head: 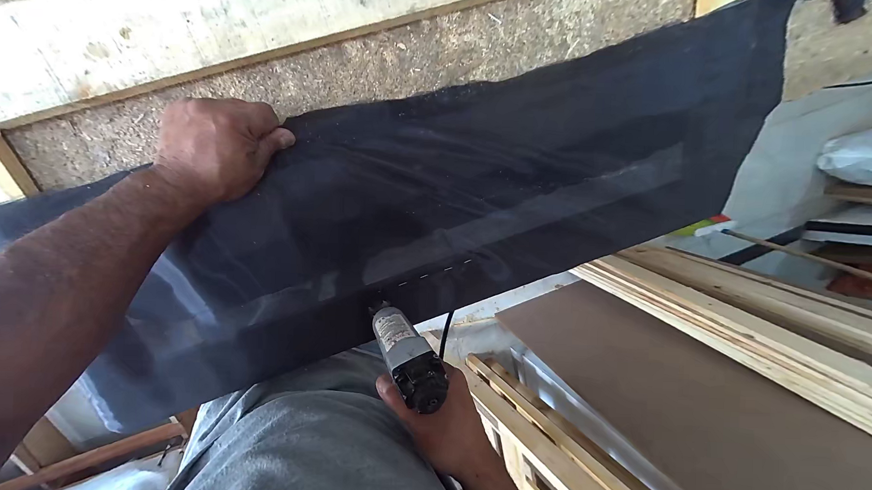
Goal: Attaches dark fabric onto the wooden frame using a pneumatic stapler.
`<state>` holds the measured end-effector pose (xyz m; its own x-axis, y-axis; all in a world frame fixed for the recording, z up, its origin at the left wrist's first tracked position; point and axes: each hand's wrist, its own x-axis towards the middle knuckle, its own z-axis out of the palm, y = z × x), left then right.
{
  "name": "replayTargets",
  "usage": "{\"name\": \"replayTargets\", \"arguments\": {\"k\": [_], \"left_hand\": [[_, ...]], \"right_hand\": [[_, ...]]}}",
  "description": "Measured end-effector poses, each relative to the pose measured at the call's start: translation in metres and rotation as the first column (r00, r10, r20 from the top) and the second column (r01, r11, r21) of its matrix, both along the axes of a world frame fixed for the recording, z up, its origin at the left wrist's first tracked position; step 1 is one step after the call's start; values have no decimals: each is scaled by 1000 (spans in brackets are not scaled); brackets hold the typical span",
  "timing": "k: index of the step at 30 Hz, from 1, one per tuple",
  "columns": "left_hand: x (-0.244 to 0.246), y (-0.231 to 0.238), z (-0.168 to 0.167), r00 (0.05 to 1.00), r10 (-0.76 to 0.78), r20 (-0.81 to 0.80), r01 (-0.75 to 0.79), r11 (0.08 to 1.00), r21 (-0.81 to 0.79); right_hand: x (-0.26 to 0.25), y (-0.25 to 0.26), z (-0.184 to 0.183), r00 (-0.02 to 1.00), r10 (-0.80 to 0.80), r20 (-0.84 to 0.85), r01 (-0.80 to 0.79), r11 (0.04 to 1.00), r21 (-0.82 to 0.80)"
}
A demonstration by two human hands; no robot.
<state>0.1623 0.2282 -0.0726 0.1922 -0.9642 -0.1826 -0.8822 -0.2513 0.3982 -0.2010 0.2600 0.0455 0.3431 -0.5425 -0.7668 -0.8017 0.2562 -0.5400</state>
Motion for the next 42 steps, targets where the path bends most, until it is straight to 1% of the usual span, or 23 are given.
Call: {"name": "replayTargets", "arguments": {"k": [5,10,13,15,16,17,19,20,22,24,27,29,32,34,38,42], "left_hand": [[0,-1,3,1000,-11,-5,11,1000,27],[-1,-3,5,1000,-12,6,12,998,63],[4,-9,16,998,-40,-48,47,986,161],[17,-9,28,982,-89,-166,127,963,237],[24,-7,38,967,-98,-236,167,941,294],[30,-3,47,957,-102,-273,199,913,357],[40,11,59,958,-128,-258,238,857,458],[46,20,61,964,-135,-230,233,845,481],[59,44,60,976,-138,-167,200,868,455],[69,67,54,986,-121,-111,153,917,368],[75,89,46,995,-43,-88,62,973,222],[80,96,34,996,-68,-60,75,988,134],[86,97,15,990,-138,-7,138,987,76],[87,98,6,987,-157,17,156,987,34],[90,99,1,984,-177,30,178,984,-19],[92,97,2,982,-187,25,187,982,-11]], "right_hand": [[13,18,1,1000,27,-7,-27,1000,-12],[24,36,2,997,80,-19,-80,997,16],[27,46,1,996,91,-17,-92,995,-35],[27,50,-1,997,81,-16,-82,995,-55],[27,51,-1,997,78,-20,-79,996,-51],[27,51,-1,997,76,-23,-77,996,-49],[27,52,-1,998,66,-10,-67,995,-70],[25,53,-2,998,56,4,-56,995,-89],[22,54,-5,999,18,42,-13,993,-115],[20,52,-8,997,-25,75,33,994,-106],[17,54,-10,991,-90,97,97,993,-69],[17,55,-9,990,-102,95,107,993,-57],[18,60,-10,992,-88,92,94,993,-72],[20,64,-11,992,-85,90,93,992,-90],[30,76,-10,993,-70,95,79,992,-94],[48,93,-8,996,-17,88,26,994,-106]]}}
